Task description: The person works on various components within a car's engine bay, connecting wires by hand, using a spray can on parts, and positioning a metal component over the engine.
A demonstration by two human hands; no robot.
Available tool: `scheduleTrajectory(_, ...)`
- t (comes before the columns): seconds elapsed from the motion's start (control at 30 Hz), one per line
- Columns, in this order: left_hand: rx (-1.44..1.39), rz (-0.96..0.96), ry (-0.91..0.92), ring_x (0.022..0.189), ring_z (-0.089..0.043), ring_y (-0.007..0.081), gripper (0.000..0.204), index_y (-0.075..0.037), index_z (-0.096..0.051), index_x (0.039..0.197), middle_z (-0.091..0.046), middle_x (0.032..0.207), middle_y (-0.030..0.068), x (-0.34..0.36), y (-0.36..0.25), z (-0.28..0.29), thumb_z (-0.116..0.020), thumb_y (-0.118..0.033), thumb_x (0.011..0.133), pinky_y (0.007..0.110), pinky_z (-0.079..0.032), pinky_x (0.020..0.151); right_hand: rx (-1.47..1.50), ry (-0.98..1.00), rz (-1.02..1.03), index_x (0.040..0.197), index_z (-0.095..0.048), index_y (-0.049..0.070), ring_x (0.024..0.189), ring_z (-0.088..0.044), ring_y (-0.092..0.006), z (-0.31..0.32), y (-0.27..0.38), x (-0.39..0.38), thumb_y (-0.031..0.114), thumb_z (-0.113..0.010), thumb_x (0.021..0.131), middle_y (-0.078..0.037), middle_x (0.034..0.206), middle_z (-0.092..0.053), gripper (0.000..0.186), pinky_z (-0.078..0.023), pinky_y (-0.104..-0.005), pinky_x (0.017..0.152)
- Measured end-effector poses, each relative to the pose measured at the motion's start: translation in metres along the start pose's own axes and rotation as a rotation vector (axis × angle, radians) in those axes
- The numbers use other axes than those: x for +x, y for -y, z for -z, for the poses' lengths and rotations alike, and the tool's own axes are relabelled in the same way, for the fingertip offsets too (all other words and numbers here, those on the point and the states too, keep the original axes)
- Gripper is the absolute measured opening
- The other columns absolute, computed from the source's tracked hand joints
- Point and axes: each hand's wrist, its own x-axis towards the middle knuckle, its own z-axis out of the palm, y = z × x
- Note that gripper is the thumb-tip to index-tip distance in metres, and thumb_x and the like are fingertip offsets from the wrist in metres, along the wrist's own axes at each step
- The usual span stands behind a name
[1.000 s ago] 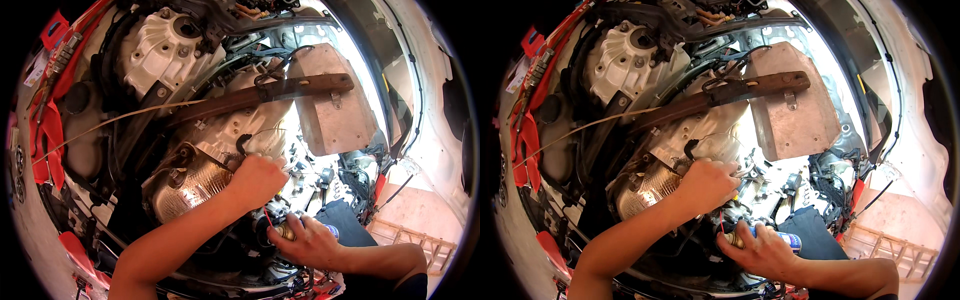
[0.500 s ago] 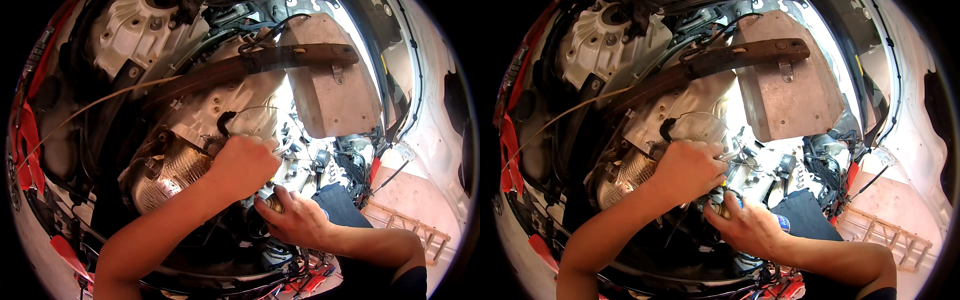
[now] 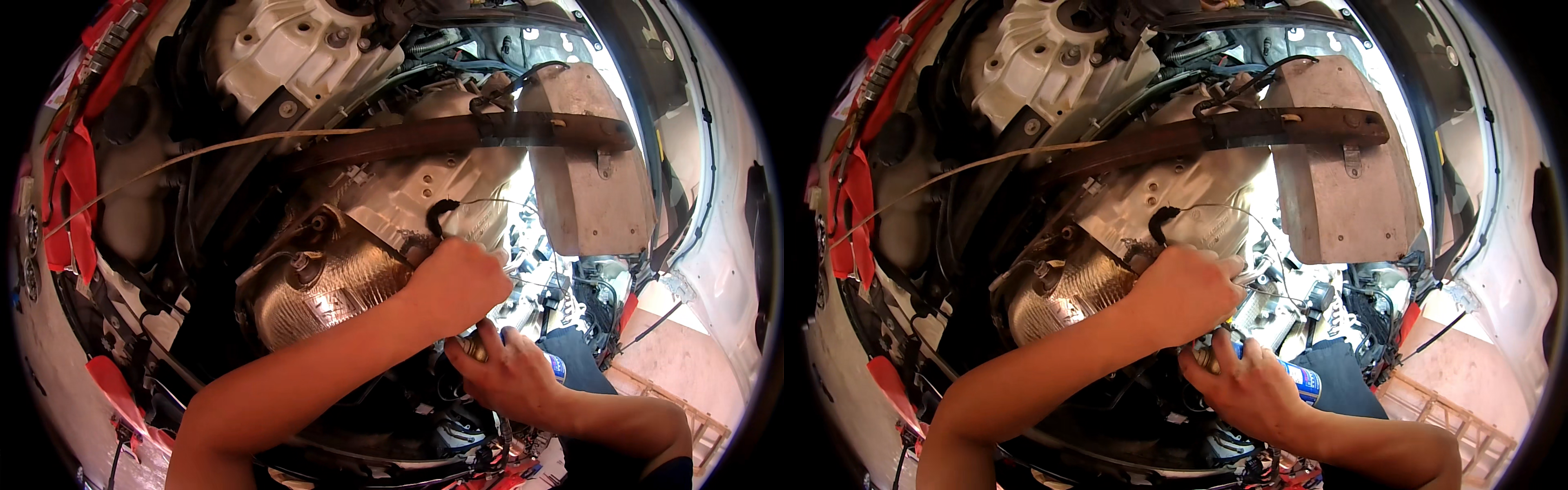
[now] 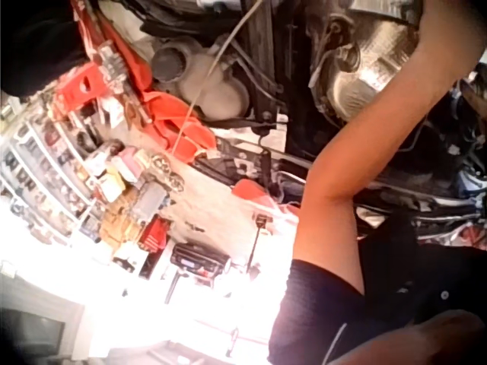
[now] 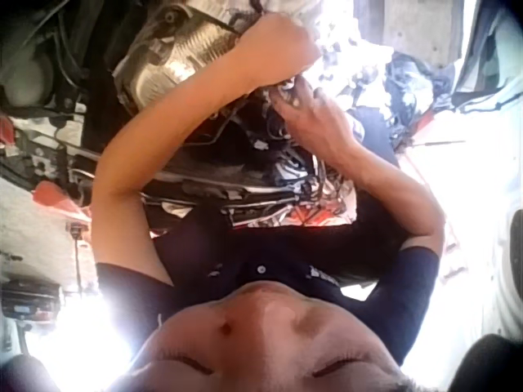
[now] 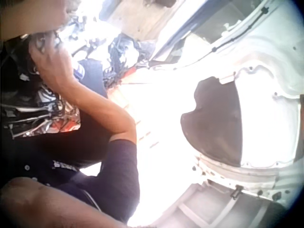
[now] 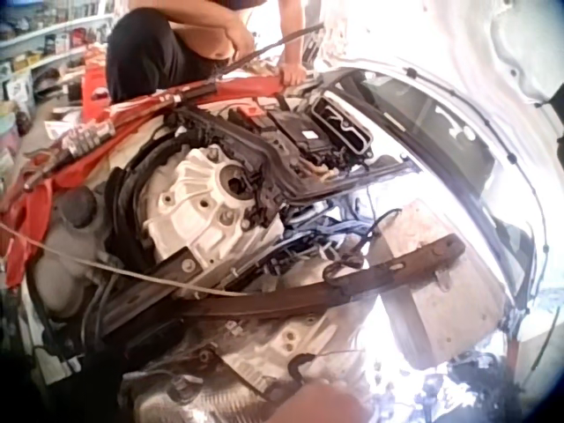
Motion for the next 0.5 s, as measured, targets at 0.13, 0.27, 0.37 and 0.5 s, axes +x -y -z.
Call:
scheduleTrajectory(0.13,-0.030,-0.011,0.016,0.081,-0.069,0.0209,0.008,-0.012,-0.072,0.074,-0.066,0.089,0.0047,0.0010,0.0007,0.0004,-0.066,-0.017,0.071,0.034,-0.055,0.068,-0.009,0.009,0.027,0.123,-0.059,0.011,0.078,-0.059,-0.0263,0.0042,-0.0018,0.0033,0.023,-0.066,0.077,-0.027,0.109,-0.060,0.048,-0.045,-0.0332,0.062)
scheduleTrajectory(0.27,-0.014,-0.009,0.042,0.081,-0.069,0.0205,0.008,-0.013,-0.072,0.074,-0.066,0.089,0.0044,0.0017,0.0008,0.0009,-0.066,-0.017,0.071,0.034,-0.055,0.068,0.006,0.021,0.012,0.125,-0.056,0.015,0.071,-0.057,-0.0259,-0.0001,-0.0048,0.0017,0.026,-0.072,0.072,-0.021,0.114,-0.054,0.057,-0.050,-0.0351,0.063)
scheduleTrajectory(0.37,-0.039,-0.043,0.007,0.080,-0.072,0.0213,0.008,-0.011,-0.074,0.076,-0.069,0.087,0.0061,0.0015,0.0026,0.0013,-0.068,-0.015,0.073,0.033,-0.055,0.064,0.041,0.033,-0.009,0.127,-0.055,0.016,0.073,-0.058,-0.0274,0.0004,-0.0050,0.0013,0.027,-0.073,0.072,-0.021,0.114,-0.053,0.059,-0.052,-0.0365,0.064)
scheduleTrajectory(0.5,-0.031,-0.047,0.012,0.079,-0.072,0.0208,0.008,-0.011,-0.074,0.076,-0.069,0.086,0.0063,0.0017,0.0025,0.0034,-0.069,-0.015,0.073,0.033,-0.055,0.064,0.101,0.003,-0.038,0.130,-0.054,0.018,0.076,-0.060,-0.0298,-0.0016,-0.0075,0.0002,0.027,-0.074,0.072,-0.021,0.114,-0.052,0.062,-0.053,-0.0388,0.066)
